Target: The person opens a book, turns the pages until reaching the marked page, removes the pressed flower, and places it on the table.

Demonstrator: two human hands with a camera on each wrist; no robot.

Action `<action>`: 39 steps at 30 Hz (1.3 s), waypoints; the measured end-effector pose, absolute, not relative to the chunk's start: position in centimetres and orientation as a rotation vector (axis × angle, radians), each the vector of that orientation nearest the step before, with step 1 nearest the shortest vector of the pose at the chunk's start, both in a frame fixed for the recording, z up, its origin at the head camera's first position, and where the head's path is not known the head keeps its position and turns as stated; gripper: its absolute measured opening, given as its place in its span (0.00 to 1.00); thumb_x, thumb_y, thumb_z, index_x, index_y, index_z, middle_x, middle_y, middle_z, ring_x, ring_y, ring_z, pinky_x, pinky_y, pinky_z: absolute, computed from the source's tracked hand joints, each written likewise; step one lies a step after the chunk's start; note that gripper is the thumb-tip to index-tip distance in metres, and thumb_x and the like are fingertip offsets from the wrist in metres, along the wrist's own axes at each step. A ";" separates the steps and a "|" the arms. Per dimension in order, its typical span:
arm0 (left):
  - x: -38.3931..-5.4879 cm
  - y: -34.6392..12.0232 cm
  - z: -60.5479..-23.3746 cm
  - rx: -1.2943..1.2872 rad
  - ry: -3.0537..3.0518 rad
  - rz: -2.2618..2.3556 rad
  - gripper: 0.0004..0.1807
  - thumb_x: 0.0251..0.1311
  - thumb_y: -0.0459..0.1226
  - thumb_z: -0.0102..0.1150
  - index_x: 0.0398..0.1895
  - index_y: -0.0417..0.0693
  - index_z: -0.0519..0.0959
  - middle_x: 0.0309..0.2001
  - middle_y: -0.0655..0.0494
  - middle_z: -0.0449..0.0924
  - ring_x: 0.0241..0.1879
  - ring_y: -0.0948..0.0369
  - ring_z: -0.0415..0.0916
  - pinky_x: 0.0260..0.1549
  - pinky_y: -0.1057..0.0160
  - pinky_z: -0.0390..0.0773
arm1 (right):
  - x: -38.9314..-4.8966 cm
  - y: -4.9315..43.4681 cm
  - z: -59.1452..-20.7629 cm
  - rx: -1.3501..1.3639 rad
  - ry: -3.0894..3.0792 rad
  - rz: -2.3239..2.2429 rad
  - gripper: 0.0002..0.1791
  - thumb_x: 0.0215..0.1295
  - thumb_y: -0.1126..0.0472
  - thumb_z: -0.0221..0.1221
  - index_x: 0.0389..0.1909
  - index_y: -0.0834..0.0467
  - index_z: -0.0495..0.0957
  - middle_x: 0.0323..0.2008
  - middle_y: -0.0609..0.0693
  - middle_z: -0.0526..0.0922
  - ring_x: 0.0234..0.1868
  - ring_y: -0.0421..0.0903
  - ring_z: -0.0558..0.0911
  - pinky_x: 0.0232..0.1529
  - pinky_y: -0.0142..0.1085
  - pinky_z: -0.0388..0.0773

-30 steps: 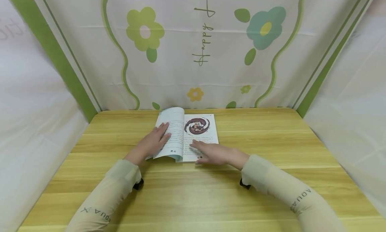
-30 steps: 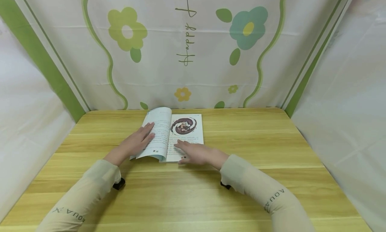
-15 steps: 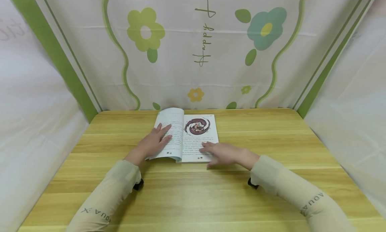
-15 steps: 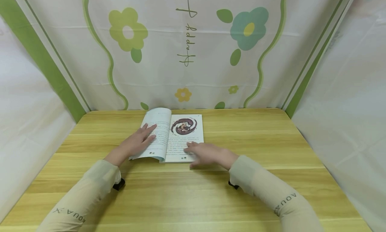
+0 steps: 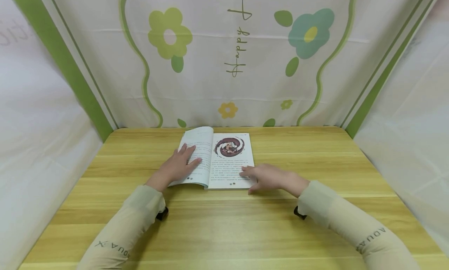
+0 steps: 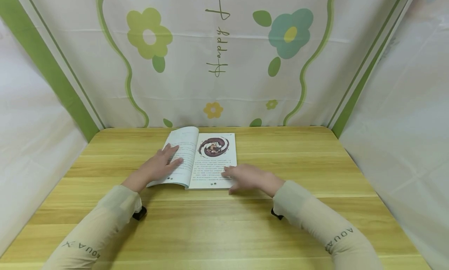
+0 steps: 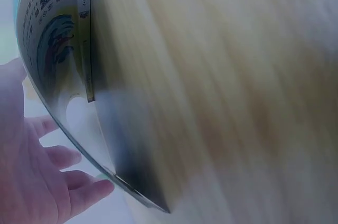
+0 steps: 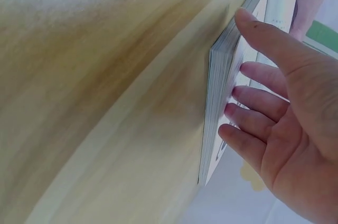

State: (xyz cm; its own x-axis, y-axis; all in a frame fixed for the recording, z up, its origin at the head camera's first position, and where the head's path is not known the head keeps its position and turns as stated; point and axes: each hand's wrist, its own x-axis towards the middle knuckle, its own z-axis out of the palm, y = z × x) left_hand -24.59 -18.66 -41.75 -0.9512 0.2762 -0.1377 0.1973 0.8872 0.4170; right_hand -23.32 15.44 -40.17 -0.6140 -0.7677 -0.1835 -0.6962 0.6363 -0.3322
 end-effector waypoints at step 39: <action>-24.1 -18.4 -41.5 0.346 2.819 0.632 0.46 0.75 0.63 0.41 0.84 0.46 0.45 0.82 0.37 0.37 0.77 0.32 0.41 0.72 0.34 0.50 | -24.5 16.8 -40.3 -1.052 2.821 -0.477 0.20 0.74 0.62 0.61 0.63 0.64 0.79 0.68 0.66 0.71 0.66 0.63 0.75 0.64 0.53 0.73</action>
State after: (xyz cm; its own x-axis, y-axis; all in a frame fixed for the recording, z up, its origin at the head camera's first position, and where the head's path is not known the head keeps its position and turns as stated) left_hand -24.13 -18.39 -41.54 -0.9452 0.2773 -0.1723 0.1772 0.8791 0.4424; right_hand -24.49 16.80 -40.34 -0.7582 -0.6517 0.0216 -0.6227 0.7137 -0.3208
